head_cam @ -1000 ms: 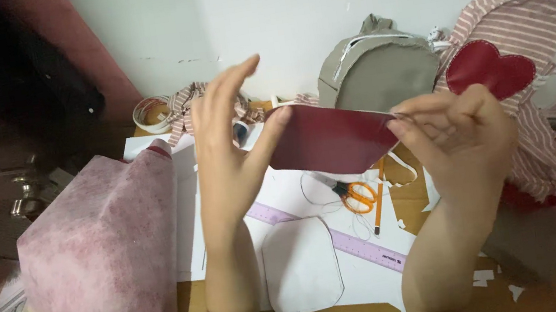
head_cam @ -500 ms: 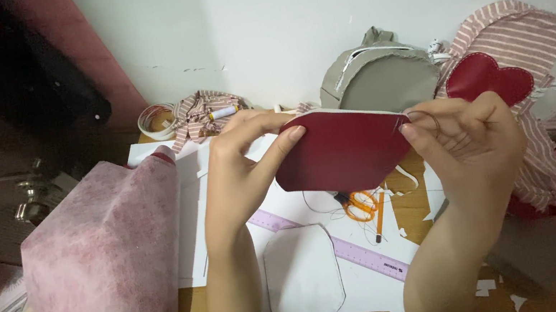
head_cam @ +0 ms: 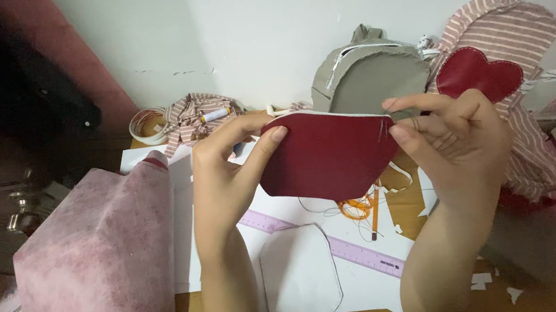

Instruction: Hand-sewing and trimming a red leather component on a workshop table.

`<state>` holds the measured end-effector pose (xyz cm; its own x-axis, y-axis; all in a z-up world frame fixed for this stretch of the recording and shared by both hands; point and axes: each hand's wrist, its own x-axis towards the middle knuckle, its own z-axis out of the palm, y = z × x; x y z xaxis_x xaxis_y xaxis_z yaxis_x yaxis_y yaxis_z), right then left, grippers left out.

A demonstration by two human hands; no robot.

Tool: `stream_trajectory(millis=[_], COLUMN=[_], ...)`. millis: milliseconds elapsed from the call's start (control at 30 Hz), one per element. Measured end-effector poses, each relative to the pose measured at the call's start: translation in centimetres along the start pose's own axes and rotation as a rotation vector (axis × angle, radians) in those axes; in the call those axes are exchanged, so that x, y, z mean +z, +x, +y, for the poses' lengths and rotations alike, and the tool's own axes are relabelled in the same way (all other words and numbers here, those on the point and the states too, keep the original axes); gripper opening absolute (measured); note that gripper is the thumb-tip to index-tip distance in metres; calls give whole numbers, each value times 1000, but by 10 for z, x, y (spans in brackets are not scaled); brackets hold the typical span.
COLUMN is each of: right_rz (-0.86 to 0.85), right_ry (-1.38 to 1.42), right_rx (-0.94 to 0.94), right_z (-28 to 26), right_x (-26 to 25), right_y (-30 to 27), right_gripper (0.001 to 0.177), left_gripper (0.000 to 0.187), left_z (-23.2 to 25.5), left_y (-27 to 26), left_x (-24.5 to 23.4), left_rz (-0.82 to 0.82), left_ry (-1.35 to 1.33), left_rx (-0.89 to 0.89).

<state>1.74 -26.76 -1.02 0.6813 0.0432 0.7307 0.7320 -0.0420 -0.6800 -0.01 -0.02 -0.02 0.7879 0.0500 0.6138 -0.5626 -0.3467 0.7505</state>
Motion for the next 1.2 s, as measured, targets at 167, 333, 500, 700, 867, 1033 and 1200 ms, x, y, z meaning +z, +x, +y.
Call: stream_trajectory(millis=[167,333,500,700,867,1033,1200], right_rz=[94,92,98,56,17,-18,-75], right_ry=[-81,-4,-73,-69,-349,-236,-205], right_rx=[33,27,3,22,-72,-12,42], right_z=[2,5,-2,0,-5,-1,-5], right_x=[5,8,14,19,24,34,35], right_y=[-4,-9,-2,1,3,1,3], right_gripper=[48,55,54,57,56,56,57], left_gripper=[6,4,4,14,41,28,16], left_z=[-1,-2,-2,-6,15,19,12], left_y=[1,0,3,6,1,3,4], left_x=[0,-1,2,5,19,32,29], left_rz=[22,27,44,-7,-44,-210,-233], left_ry=[34,79,119,168,100,63,54], left_rx=[55,59,45,-20,44,134,212])
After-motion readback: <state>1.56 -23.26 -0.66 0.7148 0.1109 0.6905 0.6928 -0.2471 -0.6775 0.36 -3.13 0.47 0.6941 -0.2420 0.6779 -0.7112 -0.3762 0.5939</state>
